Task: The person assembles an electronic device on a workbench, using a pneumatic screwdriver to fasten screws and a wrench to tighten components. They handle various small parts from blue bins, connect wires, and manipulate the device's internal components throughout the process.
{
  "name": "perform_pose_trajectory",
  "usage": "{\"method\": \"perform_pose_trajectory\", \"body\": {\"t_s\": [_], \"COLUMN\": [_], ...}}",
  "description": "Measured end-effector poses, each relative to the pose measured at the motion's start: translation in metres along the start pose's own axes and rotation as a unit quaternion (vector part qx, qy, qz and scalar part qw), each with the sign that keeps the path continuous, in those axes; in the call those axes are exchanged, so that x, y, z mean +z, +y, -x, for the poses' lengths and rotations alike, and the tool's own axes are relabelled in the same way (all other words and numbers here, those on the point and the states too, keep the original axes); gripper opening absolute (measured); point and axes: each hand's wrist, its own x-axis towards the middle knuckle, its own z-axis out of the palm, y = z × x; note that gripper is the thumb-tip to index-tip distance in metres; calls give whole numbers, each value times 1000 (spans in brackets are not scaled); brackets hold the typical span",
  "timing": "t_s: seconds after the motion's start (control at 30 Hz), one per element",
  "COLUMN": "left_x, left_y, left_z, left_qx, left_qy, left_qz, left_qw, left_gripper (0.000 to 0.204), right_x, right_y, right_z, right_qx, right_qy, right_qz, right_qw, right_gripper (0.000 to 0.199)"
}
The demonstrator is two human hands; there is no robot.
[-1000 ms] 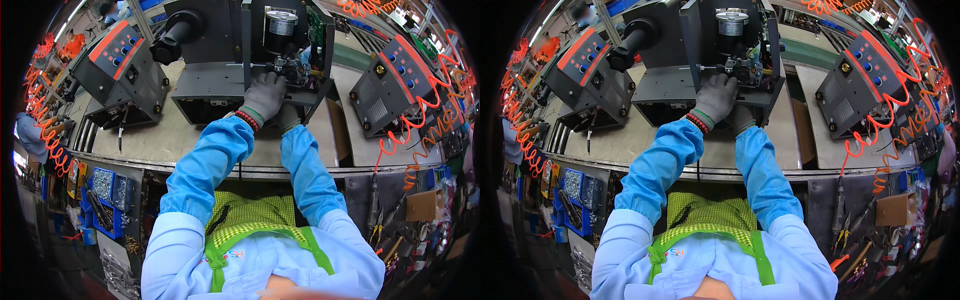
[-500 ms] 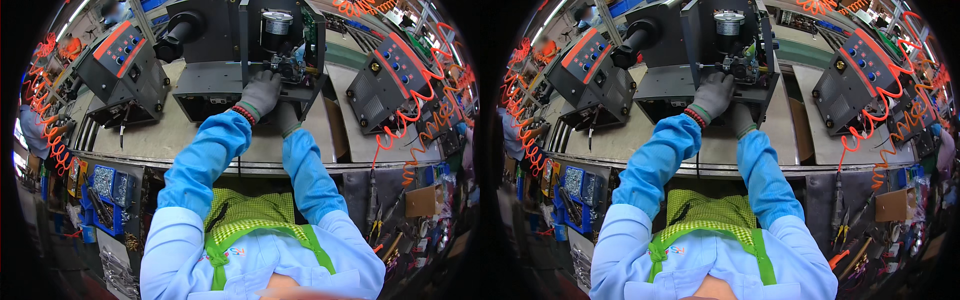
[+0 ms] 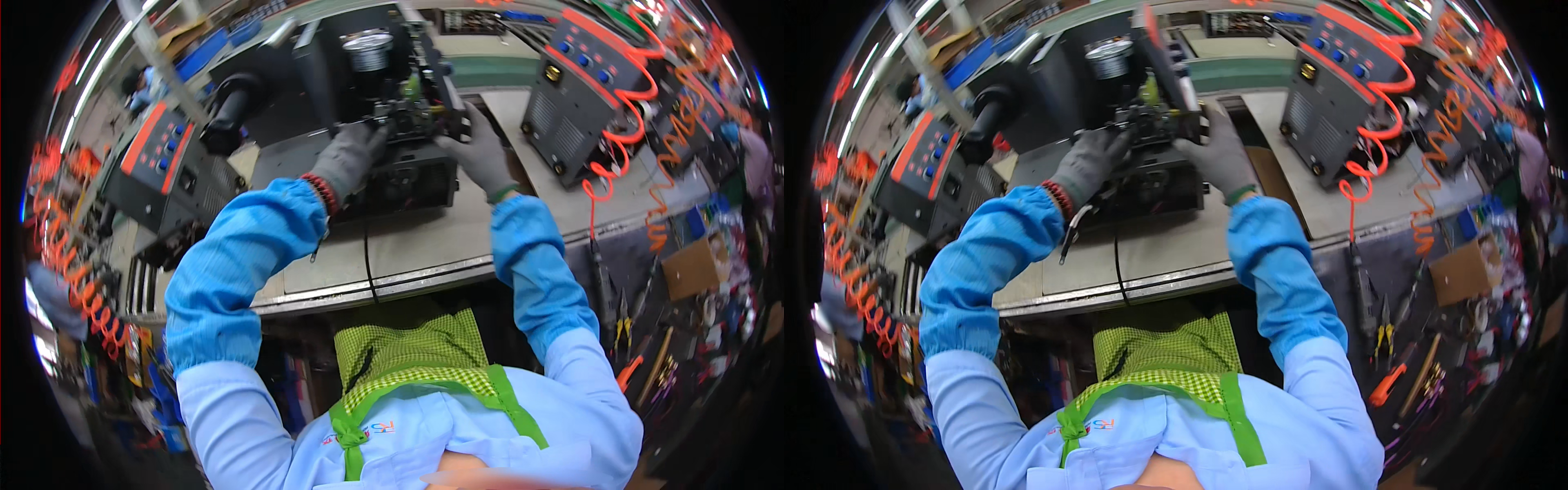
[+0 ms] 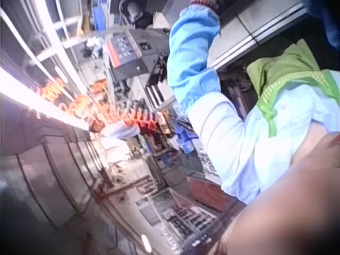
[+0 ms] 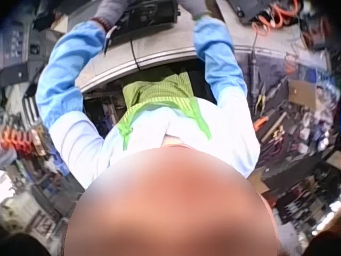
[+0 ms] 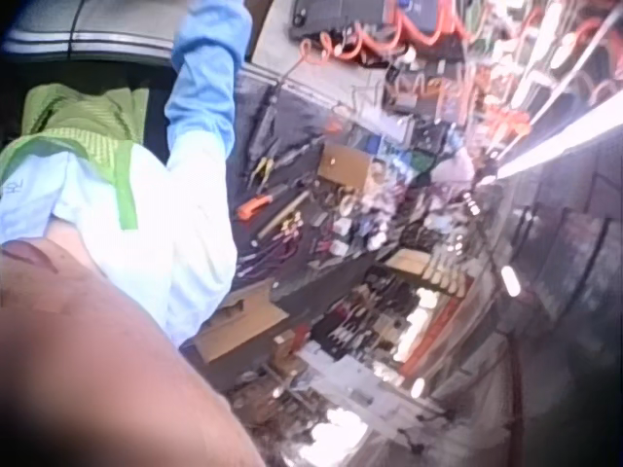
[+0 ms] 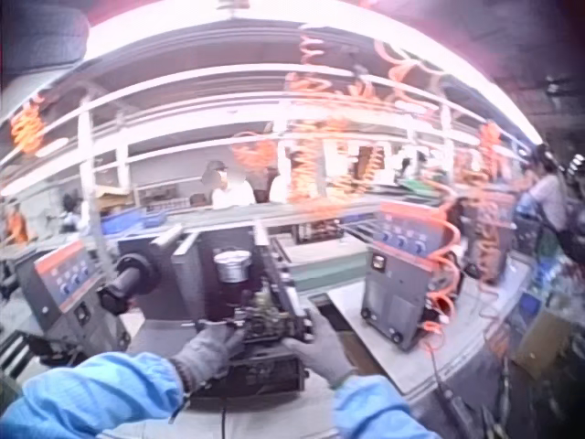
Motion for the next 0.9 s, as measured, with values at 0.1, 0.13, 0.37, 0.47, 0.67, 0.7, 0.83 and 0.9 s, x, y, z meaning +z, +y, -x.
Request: {"method": "perform_pose_trajectory", "body": {"t_s": [0.1, 0.13, 0.37, 0.47, 0.67, 0.7, 0.83, 0.9], "left_x": [-19, -24, -18, -38, -36, -36, -8, -6], "left_y": [-3, -4, -3, -7, -15, -12, -11, -14], "left_z": [11, 14, 4, 1, 6, 2, -3, -7], "left_qx": [-26, 13, 16, -8, -11, -4, -20, 14], "left_qy": [59, 84, -8, 108, 52, 60, 76, 67], "left_qz": [83, 11, -9, 158, 181, 182, 103, 103], "left_qw": [995, 996, 1000, 982, 982, 982, 992, 992], "left_gripper": [54, 54, 47, 30, 31, 31, 31, 40], "right_x": [9, 12, 17, 11, 10, 4, -2, -10], "right_y": [-15, -12, 3, 6, -6, -10, -7, 2], "right_z": [-2, -4, -10, -10, -9, -7, -3, 1], "right_qx": [23, 10, 23, 1, 4, 15, 11, -1], "right_qy": [71, 85, 73, 93, 74, 68, 62, 20], "right_qz": [15, 22, 49, 43, -3, -12, -17, -26], "right_qw": [997, 996, 996, 995, 997, 997, 998, 999], "right_gripper": [64, 63, 54, 44, 43, 43, 56, 65]}}
